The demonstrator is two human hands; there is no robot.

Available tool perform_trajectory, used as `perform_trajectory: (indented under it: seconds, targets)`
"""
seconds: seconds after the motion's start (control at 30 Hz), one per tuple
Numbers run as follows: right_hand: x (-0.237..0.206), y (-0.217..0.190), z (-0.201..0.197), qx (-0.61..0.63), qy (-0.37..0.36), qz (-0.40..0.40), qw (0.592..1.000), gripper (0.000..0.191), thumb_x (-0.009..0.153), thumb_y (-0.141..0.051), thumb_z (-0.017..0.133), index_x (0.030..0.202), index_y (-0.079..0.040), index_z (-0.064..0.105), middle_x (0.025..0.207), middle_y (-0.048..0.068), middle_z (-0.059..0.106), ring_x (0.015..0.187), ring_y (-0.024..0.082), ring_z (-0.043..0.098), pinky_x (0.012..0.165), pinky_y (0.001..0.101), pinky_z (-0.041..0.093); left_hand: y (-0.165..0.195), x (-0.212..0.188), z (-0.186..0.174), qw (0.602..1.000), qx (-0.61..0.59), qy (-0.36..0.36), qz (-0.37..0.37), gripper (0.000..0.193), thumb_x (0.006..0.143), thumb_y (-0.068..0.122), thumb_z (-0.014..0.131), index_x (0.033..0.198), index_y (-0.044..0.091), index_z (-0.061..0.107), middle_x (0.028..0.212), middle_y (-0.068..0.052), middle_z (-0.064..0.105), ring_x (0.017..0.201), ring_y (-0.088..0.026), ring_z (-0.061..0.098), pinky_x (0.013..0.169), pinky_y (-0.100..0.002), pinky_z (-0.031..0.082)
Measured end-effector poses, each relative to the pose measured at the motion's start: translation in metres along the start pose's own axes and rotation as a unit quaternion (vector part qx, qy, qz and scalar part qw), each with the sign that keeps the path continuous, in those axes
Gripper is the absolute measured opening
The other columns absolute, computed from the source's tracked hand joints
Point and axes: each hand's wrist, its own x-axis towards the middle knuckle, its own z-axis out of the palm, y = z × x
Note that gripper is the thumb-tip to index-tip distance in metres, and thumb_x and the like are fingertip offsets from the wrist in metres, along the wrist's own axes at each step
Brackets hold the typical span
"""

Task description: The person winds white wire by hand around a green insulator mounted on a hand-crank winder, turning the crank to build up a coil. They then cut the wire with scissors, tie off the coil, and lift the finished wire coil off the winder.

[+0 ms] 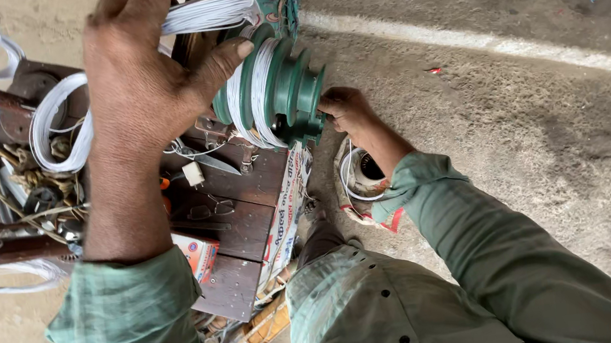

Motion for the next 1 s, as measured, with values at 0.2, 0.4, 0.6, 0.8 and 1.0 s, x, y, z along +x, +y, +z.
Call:
perform_trajectory:
  seconds: [0.2,0.4,0.6,0.8,1.0]
  targets:
    - [-0.002,-0.004,-0.012,-0.029,-0.021,0.020,0.999,0.021,0.090,-0.023,0.078,0.082,-0.008,0.066,0.066,-0.004,0.055,0.052,0.007,0.041,0.045,0.0251,0.029,-0.007,-0.003,0.003,0.999,0.042,-0.012,-0.015,0.039,0.092,0.020,0.092,0.118,0.005,0.067,0.103,-0.011,0.071,0.089,-0.028,0.070,0.080,-0.040,0.057]
    - [0.012,0.010,-0.040,-0.035,-0.103,-0.003,0.994,0.022,0.094,-0.025,0.076,0.082,-0.008,0.068,0.066,-0.005,0.052,0.058,0.006,0.044,0.050,0.0246,0.034,0.010,-0.022,0.024,0.973,0.212,0.076,-0.051,0.041,0.092,0.037,0.095,0.107,0.011,0.068,0.088,-0.005,0.060,0.073,-0.021,0.061,0.064,-0.037,0.048]
    - [0.040,0.013,-0.056,-0.107,-0.124,-0.005,0.986,0.026,0.089,-0.029,0.080,0.082,-0.007,0.069,0.070,-0.005,0.058,0.064,0.007,0.049,0.055,0.0261,0.038,0.026,-0.013,0.029,0.966,0.222,0.096,-0.095,0.061,0.079,0.058,0.090,0.108,0.009,0.068,0.093,-0.007,0.063,0.081,-0.026,0.065,0.069,-0.039,0.051]
    - [0.054,-0.009,-0.064,-0.134,-0.174,-0.039,0.975,0.032,0.087,-0.032,0.084,0.080,-0.005,0.069,0.068,-0.005,0.056,0.063,0.007,0.046,0.056,0.0263,0.037,0.036,-0.016,0.036,0.951,0.218,0.105,-0.191,0.062,0.086,0.062,0.088,0.109,0.006,0.070,0.102,-0.007,0.068,0.094,-0.027,0.066,0.084,-0.039,0.049]
    - [0.050,-0.041,-0.087,-0.163,-0.223,-0.023,0.961,0.030,0.089,-0.031,0.082,0.077,-0.008,0.067,0.067,-0.007,0.053,0.060,0.005,0.042,0.053,0.0260,0.034,0.055,-0.033,0.041,0.943,0.098,0.142,-0.284,0.059,0.100,0.055,0.079,0.113,-0.002,0.068,0.110,-0.017,0.067,0.100,-0.029,0.064,0.089,-0.037,0.049]
